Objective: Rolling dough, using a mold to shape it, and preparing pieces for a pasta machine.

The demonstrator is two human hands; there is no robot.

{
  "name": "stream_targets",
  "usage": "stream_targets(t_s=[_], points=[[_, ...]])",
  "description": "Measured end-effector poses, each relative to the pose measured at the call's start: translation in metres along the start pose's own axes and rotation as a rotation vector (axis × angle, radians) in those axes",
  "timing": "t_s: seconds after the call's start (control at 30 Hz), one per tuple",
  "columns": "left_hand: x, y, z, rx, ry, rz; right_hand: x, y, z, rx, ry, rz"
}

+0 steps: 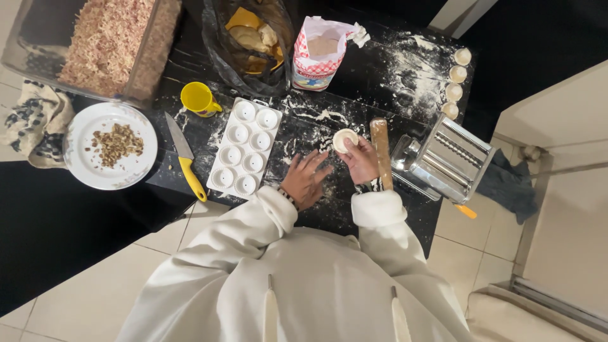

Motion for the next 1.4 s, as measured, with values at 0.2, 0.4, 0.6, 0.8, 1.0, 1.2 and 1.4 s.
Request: stream_targets(t_s=[0.2, 0.4, 0.6, 0.8, 1.0, 1.2, 1.4], points=[[-0.022, -0.006, -0.007, -0.133, 0.125, 0.087, 0.021, -0.008, 0.015, -0.28, 0.037, 0.54], [-0.017, -0.014, 0.0, -0.176, 0.141, 0.123, 0.015, -0.015, 0.016, -0.146, 0.107, 0.258], [-0.026, -0.007, -0.004, -0.08, 0.281, 0.168, 0.012, -0.001, 0.021, -0.016, -0.056, 0.026], [-0.04, -0.003, -0.026, 0.001, 0.175, 0.131, 0.033, -0.003, 0.048, 0.01, -0.215, 0.292], [-0.039, 0.002, -0.025, 0.122, 0.138, 0.242, 0.038, -0.004, 0.065, 0.086, -0.401, 0.253], [-0.02, 0.004, -0.02, -0.008, 0.242, 0.227, 0.021, 0.02, 0.068, 0.127, -0.171, 0.043], [-0.033, 0.012, -0.014, 0.087, 0.223, 0.277, 0.029, 0.025, 0.08, 0.122, -0.21, 0.109]])
Point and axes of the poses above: each hand's wrist, its own z-axis away from the middle knuckle, its own x-axis out of the palm, y = z × x, the point moved 5 cm from there along -z, towards the middle knuckle, and after that the axes turned 5 degrees about -y, right-handed, at the moved point
